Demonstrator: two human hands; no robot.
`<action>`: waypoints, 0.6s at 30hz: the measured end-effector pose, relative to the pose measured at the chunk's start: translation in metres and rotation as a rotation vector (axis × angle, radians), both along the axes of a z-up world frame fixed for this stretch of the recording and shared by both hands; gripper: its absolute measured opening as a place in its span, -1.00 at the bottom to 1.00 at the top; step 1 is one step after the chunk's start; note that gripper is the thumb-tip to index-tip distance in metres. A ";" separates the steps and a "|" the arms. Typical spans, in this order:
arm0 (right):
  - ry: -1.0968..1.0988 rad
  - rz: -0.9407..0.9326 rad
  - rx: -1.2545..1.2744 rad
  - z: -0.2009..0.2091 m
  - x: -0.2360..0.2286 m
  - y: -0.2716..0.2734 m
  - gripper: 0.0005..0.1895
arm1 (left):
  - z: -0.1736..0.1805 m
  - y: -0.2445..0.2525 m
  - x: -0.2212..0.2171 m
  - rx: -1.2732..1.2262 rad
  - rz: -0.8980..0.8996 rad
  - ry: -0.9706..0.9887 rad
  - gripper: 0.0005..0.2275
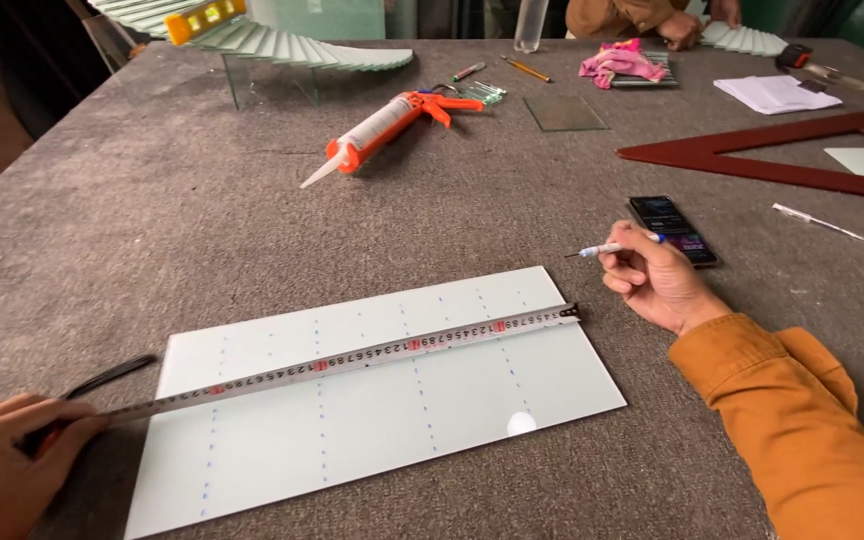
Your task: Measuring and marking a white board at regular intervals using a tape measure and a marker on a workshop table.
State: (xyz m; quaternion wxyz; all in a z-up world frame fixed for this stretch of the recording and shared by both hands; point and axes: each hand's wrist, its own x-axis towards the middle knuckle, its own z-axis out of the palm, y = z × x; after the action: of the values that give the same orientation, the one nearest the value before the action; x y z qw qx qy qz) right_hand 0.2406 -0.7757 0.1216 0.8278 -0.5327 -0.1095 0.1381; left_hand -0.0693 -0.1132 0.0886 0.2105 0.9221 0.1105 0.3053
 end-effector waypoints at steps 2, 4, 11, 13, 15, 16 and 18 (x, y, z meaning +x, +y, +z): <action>0.009 0.017 0.006 0.001 0.000 0.000 -0.79 | -0.034 0.034 0.004 0.016 -0.027 -0.015 -0.88; 0.019 0.036 0.011 0.006 -0.004 0.003 -0.79 | -0.060 0.061 0.007 0.031 -0.052 -0.029 -0.87; 0.042 0.054 -0.010 0.010 -0.007 0.003 -0.69 | -0.072 0.071 0.006 0.009 -0.070 -0.059 -0.95; 0.044 0.065 0.004 0.011 -0.009 0.005 -0.56 | -0.053 0.053 0.001 0.086 -0.078 -0.080 -0.93; 0.047 0.056 -0.019 0.011 -0.009 0.004 -0.56 | -0.035 0.030 -0.003 0.048 -0.037 -0.057 -0.92; 0.039 0.060 -0.019 0.009 -0.008 0.003 -0.56 | -0.027 0.022 -0.005 0.050 -0.033 -0.065 -0.92; 0.015 0.087 -0.016 0.008 -0.004 0.001 -0.71 | -0.010 0.009 -0.008 0.172 0.037 -0.026 -0.95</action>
State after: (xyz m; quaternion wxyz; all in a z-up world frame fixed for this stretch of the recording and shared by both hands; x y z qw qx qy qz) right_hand 0.2362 -0.7744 0.1291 0.8174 -0.5331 -0.1254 0.1788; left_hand -0.0775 -0.1042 0.0781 0.1265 0.9305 0.0981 0.3296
